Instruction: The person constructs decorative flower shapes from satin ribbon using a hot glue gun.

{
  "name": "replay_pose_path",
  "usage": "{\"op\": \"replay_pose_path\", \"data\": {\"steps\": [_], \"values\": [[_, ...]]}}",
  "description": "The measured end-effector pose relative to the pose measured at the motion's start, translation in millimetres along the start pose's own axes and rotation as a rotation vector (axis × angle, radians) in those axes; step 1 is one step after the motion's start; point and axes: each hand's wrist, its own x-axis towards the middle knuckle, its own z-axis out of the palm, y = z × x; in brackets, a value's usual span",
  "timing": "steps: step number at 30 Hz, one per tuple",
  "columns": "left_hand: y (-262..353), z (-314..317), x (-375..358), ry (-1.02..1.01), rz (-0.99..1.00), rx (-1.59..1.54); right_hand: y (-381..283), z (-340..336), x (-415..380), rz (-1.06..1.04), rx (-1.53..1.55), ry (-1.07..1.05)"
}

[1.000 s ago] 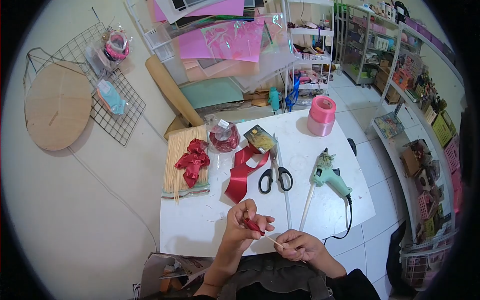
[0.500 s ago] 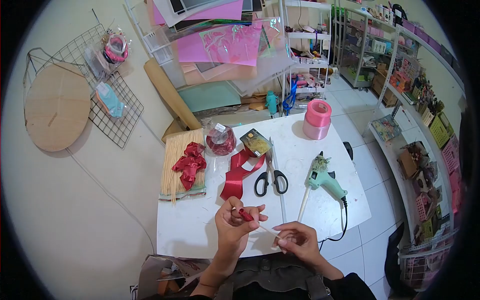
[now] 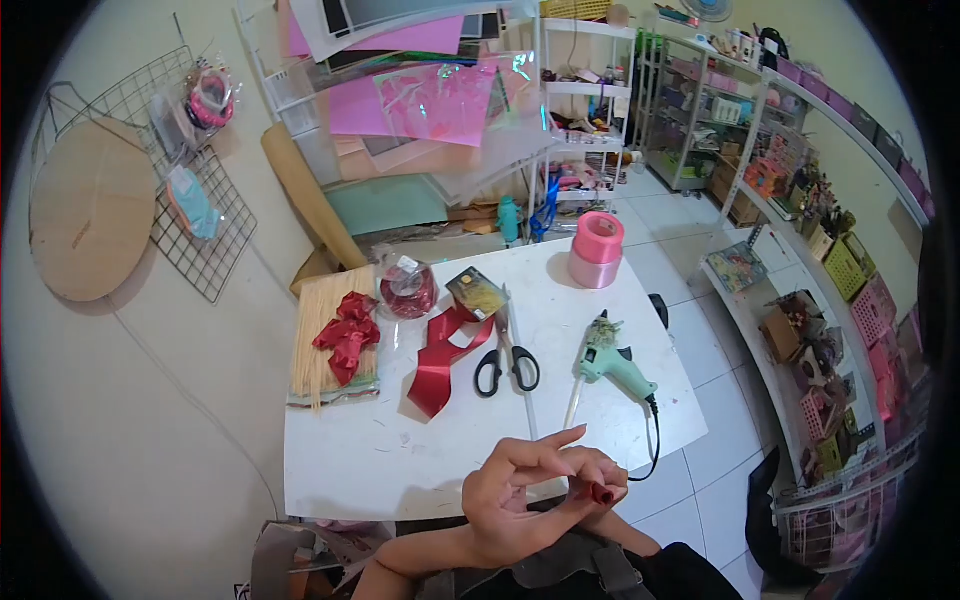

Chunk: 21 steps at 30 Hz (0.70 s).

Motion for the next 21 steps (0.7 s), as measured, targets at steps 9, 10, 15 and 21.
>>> {"op": "replay_pose_path", "data": {"steps": [9,10,15,21], "values": [[-6.8,4.6,-2.4,-0.003,0.020,0.139,25.5,-10.9,-27.2,0.064,-0.076,-0.052],[-8.8,5.9,-3.0,0.039,0.060,0.090,29.4,-10.8,-31.9,0.141,-0.024,-0.069],[-9.3,4.1,-4.4,0.076,0.114,0.103,26.9,-10.6,-37.7,0.281,0.036,-0.050],[-8.3,2.0,-6.0,0.050,0.146,0.083,15.7,-7.0,-22.8,0.261,0.036,-0.054]]}}
